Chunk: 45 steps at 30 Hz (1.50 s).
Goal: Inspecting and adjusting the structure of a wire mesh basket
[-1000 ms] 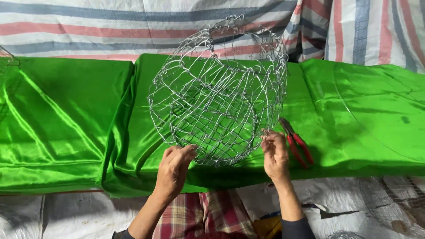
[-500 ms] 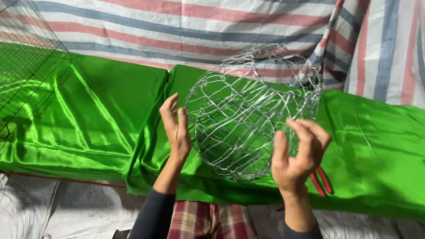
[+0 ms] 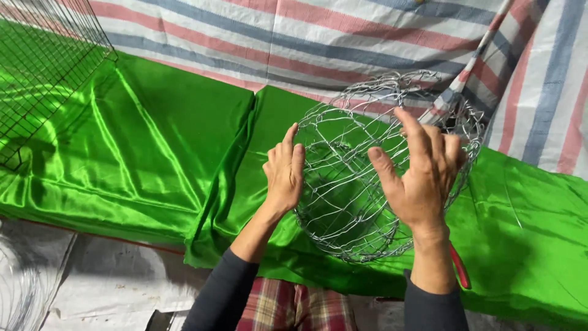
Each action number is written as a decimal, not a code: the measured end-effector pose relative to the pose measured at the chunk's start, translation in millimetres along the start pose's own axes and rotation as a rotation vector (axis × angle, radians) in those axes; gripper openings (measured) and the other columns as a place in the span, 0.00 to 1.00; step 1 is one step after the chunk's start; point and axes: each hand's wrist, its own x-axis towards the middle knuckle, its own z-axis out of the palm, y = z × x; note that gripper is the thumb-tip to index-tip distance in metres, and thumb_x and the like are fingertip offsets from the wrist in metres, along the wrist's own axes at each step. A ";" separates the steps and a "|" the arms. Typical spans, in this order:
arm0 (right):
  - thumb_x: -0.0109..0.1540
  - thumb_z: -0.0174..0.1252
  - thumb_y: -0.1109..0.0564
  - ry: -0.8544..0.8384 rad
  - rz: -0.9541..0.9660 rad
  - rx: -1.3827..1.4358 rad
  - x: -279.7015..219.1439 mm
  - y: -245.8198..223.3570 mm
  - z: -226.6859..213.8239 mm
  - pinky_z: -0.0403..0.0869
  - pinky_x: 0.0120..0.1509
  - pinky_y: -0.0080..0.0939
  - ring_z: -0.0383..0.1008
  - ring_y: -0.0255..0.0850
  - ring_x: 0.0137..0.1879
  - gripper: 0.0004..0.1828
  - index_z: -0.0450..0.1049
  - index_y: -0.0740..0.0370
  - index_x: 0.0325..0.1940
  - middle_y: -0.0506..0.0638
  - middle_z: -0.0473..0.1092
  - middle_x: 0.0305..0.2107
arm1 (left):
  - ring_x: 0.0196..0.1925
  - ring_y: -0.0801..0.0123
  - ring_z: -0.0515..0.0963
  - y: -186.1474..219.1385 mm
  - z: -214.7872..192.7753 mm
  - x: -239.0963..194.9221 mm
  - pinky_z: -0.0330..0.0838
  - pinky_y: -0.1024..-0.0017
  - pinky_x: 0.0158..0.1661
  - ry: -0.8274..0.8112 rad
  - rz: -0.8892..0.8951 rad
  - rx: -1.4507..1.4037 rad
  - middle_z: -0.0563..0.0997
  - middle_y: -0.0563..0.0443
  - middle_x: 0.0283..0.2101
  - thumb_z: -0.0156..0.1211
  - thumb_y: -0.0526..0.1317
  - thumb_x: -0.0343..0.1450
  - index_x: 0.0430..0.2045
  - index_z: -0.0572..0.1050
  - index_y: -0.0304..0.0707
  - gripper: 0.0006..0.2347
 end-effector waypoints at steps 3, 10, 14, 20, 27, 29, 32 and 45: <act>0.69 0.51 0.35 0.018 -0.037 0.001 -6.3 11.3 -0.7 0.60 0.54 0.48 0.60 0.49 0.44 0.36 0.68 0.66 0.70 0.57 0.73 0.48 | 0.49 0.57 0.69 -4.3 -5.6 3.4 0.56 0.59 0.48 -0.026 -0.012 -0.009 0.73 0.47 0.48 0.24 0.56 0.78 0.71 0.56 0.42 0.28; 0.72 0.52 0.47 0.048 -0.056 0.091 17.8 24.8 -29.4 0.68 0.59 0.56 0.71 0.58 0.55 0.28 0.69 0.76 0.64 0.68 0.71 0.52 | 0.65 0.54 0.69 -26.8 -7.2 25.6 0.61 0.58 0.63 -0.008 -0.034 -0.455 0.68 0.36 0.64 0.25 0.60 0.76 0.65 0.62 0.30 0.33; 0.70 0.55 0.58 -0.351 0.149 0.326 65.8 14.8 -28.4 0.78 0.24 0.42 0.77 0.49 0.31 0.32 0.53 0.76 0.73 0.73 0.73 0.42 | 0.64 0.53 0.70 -26.3 -2.4 32.4 0.62 0.59 0.63 -0.013 -0.096 -0.510 0.70 0.35 0.63 0.29 0.64 0.74 0.62 0.66 0.29 0.35; 0.70 0.63 0.65 -0.224 0.038 0.160 81.5 31.0 11.2 0.53 0.09 0.34 0.54 0.33 0.10 0.19 0.66 0.71 0.62 0.38 0.56 0.12 | 0.65 0.40 0.69 -2.0 -1.6 17.0 0.53 0.46 0.65 0.026 -0.307 -0.492 0.68 0.38 0.62 0.41 0.70 0.73 0.63 0.70 0.59 0.29; 0.71 0.68 0.58 -0.158 -0.068 0.155 83.8 71.5 -32.7 0.69 0.45 0.38 0.68 0.46 0.27 0.19 0.70 0.55 0.63 0.45 0.67 0.20 | 0.65 0.35 0.58 76.0 -57.8 -56.5 0.48 0.43 0.62 0.110 0.047 -0.111 0.59 0.35 0.62 0.50 0.66 0.71 0.66 0.65 0.59 0.29; 0.71 0.70 0.53 -0.120 -0.140 0.232 80.4 97.1 -18.6 0.68 0.41 0.36 0.69 0.41 0.28 0.16 0.74 0.49 0.60 0.40 0.68 0.22 | 0.67 0.40 0.55 77.3 -62.1 -58.8 0.50 0.47 0.64 0.198 0.310 -0.083 0.57 0.38 0.64 0.64 0.64 0.67 0.65 0.64 0.54 0.33; 0.72 0.64 0.57 -0.074 -0.320 0.218 69.9 117.1 5.3 0.72 0.39 0.41 0.74 0.48 0.28 0.08 0.74 0.55 0.54 0.45 0.71 0.20 | 0.65 0.45 0.65 76.7 -57.1 -43.1 0.57 0.52 0.63 0.198 0.580 -0.044 0.68 0.43 0.60 0.63 0.58 0.69 0.59 0.70 0.50 0.26; 0.71 0.62 0.58 0.307 -0.189 0.151 -55.3 46.1 6.2 0.71 0.63 0.56 0.74 0.57 0.41 0.05 0.74 0.62 0.46 0.54 0.72 0.35 | 0.39 0.48 0.86 144.2 -59.6 48.8 0.76 0.46 0.45 -0.614 0.720 0.471 0.82 0.37 0.43 0.73 0.41 0.69 0.57 0.59 0.26 0.30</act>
